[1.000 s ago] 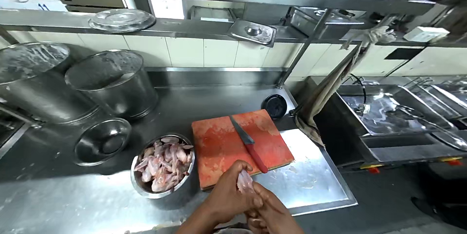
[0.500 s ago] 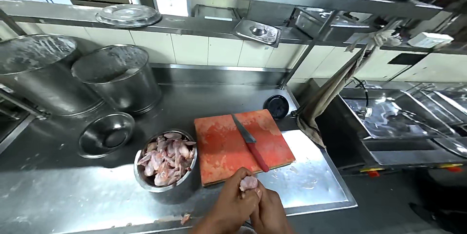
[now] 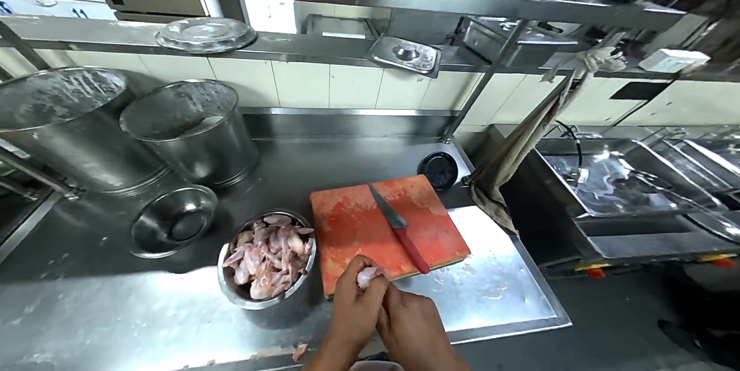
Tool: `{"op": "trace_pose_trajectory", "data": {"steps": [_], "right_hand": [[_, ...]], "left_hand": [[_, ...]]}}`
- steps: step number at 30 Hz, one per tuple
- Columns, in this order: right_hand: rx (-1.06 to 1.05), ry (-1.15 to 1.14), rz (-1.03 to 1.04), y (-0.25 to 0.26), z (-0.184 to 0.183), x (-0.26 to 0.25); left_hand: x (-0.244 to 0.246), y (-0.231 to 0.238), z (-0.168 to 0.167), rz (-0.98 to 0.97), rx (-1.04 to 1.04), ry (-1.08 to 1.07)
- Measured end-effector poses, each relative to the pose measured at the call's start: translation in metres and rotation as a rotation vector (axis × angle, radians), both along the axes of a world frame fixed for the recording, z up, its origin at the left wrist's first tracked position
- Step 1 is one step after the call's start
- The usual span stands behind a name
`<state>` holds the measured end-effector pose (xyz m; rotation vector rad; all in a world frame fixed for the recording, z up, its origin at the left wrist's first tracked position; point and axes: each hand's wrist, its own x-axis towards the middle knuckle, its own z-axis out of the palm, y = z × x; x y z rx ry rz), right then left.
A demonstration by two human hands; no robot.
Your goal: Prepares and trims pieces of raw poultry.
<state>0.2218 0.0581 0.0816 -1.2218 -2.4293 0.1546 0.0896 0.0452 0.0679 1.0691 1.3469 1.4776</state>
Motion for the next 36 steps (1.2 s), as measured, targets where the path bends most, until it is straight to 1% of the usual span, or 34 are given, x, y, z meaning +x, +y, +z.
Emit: {"op": "trace_pose_trajectory", "data": {"steps": [4,5,10,13,15,18,21,23,25,26,29,31,33,35,36], "right_hand": [[-0.016,-0.019,0.028,-0.002,-0.003,-0.003],[-0.013,-0.011,0.04,-0.003,-0.004,-0.003],[-0.119,-0.031,0.118,-0.012,-0.004,-0.002],[-0.171,-0.059,0.157,-0.014,-0.003,0.0],[-0.187,-0.056,0.182,-0.014,-0.004,0.003],[-0.215,-0.041,0.229,-0.015,-0.005,0.007],[-0.248,-0.024,0.201,-0.012,-0.008,0.01],[-0.315,-0.003,0.125,-0.006,-0.015,0.014],[-0.499,0.037,0.038,0.006,-0.025,0.021],[-0.598,0.084,0.004,0.014,-0.033,0.026],[-0.881,0.319,-0.018,0.037,-0.059,0.039],[-1.035,0.384,-0.031,0.048,-0.069,0.043],[-1.13,0.369,-0.057,0.06,-0.082,0.044],[-1.191,0.322,-0.081,0.07,-0.096,0.043],[-1.212,0.286,-0.085,0.076,-0.102,0.041]], "left_hand": [[-0.01,0.006,-0.006,0.021,-0.059,0.008],[-0.011,0.005,-0.007,0.023,-0.082,-0.023],[-0.02,0.003,0.004,0.049,-0.279,-0.326],[-0.032,0.006,0.009,0.052,-0.4,-0.41],[-0.04,0.007,0.006,0.031,-0.443,-0.481],[-0.056,0.007,-0.003,-0.118,-0.441,-0.633],[-0.063,0.011,-0.014,-0.287,-0.417,-0.675],[-0.065,0.015,-0.017,-0.334,-0.409,-0.563],[-0.064,0.019,-0.021,-0.357,-0.443,-0.348],[-0.062,0.02,-0.023,-0.384,-0.455,-0.265],[-0.057,0.023,-0.033,-0.482,-0.434,-0.124],[-0.056,0.027,-0.059,-0.487,-0.344,0.055],[-0.059,0.033,-0.091,-0.458,-0.228,0.3],[-0.064,0.036,-0.112,-0.442,-0.199,0.56],[-0.065,0.038,-0.115,-0.443,-0.212,0.68]]}}
